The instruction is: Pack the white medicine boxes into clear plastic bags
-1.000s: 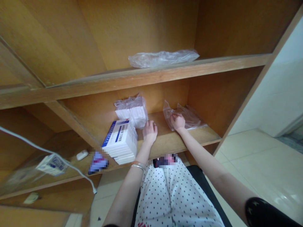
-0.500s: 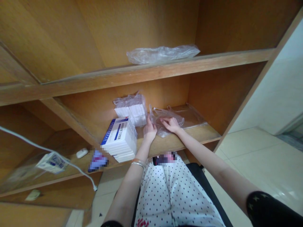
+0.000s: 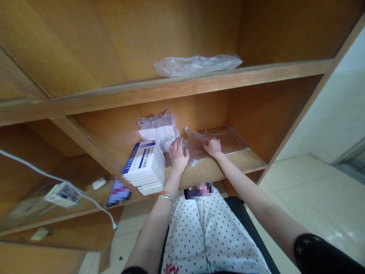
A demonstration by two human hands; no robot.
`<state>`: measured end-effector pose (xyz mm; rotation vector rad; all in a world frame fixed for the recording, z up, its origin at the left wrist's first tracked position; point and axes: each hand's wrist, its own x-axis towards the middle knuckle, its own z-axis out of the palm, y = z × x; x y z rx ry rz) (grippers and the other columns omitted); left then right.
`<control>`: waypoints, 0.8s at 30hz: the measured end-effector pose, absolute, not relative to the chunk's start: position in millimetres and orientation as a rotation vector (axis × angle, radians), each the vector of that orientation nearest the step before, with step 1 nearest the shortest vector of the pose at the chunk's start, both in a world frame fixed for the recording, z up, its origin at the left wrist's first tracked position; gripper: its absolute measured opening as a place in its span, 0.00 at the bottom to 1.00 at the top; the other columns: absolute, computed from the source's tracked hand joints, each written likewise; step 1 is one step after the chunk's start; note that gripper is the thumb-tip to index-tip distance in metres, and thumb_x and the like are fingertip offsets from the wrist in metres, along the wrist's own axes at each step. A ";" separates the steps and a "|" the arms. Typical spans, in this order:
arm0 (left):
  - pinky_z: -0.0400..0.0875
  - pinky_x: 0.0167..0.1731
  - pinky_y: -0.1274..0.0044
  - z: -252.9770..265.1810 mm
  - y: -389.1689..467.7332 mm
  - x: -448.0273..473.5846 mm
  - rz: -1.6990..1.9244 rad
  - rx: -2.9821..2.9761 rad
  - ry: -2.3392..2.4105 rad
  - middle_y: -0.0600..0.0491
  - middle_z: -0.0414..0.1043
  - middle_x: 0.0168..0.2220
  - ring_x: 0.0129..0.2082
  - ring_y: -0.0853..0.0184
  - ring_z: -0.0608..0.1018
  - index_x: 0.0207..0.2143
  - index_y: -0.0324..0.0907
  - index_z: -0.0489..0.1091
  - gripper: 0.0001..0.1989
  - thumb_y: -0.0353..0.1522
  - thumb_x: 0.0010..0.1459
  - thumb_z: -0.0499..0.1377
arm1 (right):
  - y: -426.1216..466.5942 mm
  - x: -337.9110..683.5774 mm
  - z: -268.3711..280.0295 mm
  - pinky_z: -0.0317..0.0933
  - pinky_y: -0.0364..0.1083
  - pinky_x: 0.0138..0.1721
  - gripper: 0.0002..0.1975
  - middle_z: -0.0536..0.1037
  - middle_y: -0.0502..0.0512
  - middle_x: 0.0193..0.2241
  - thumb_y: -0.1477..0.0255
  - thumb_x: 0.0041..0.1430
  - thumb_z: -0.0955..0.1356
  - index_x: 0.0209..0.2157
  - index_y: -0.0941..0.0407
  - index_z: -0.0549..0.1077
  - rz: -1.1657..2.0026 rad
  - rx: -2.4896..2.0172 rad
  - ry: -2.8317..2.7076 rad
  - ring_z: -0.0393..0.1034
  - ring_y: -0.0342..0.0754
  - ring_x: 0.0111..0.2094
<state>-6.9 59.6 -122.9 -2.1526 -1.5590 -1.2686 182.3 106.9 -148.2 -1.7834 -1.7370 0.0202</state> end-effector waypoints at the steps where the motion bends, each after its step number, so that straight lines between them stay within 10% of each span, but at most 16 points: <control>1: 0.55 0.57 0.65 -124.4 59.9 -5.8 -1.201 -2.236 -1.504 0.47 0.63 0.56 0.57 0.57 0.63 0.52 0.41 0.65 0.21 0.28 0.54 0.53 | 107.4 182.3 -148.7 0.55 0.52 0.50 0.16 0.76 0.60 0.41 0.69 0.57 0.63 0.46 0.54 0.74 0.028 -1.782 -1.741 0.67 0.54 0.47; 10: 0.65 0.48 0.68 -145.3 80.0 -2.6 -0.846 -2.491 -1.732 0.42 0.70 0.49 0.47 0.59 0.73 0.59 0.39 0.57 0.23 0.31 0.61 0.47 | 107.7 183.2 -149.8 0.63 0.45 0.39 0.15 0.79 0.56 0.38 0.66 0.61 0.60 0.44 0.51 0.74 0.091 -1.736 -1.751 0.73 0.50 0.39; 24: 0.65 0.43 0.71 -144.3 84.3 -9.4 -0.913 -2.406 -1.759 0.48 0.71 0.37 0.41 0.62 0.73 0.30 0.42 0.72 0.08 0.26 0.55 0.53 | 99.0 182.6 -143.8 0.64 0.45 0.36 0.14 0.79 0.52 0.32 0.64 0.56 0.64 0.43 0.49 0.75 0.097 -1.632 -1.818 0.73 0.50 0.34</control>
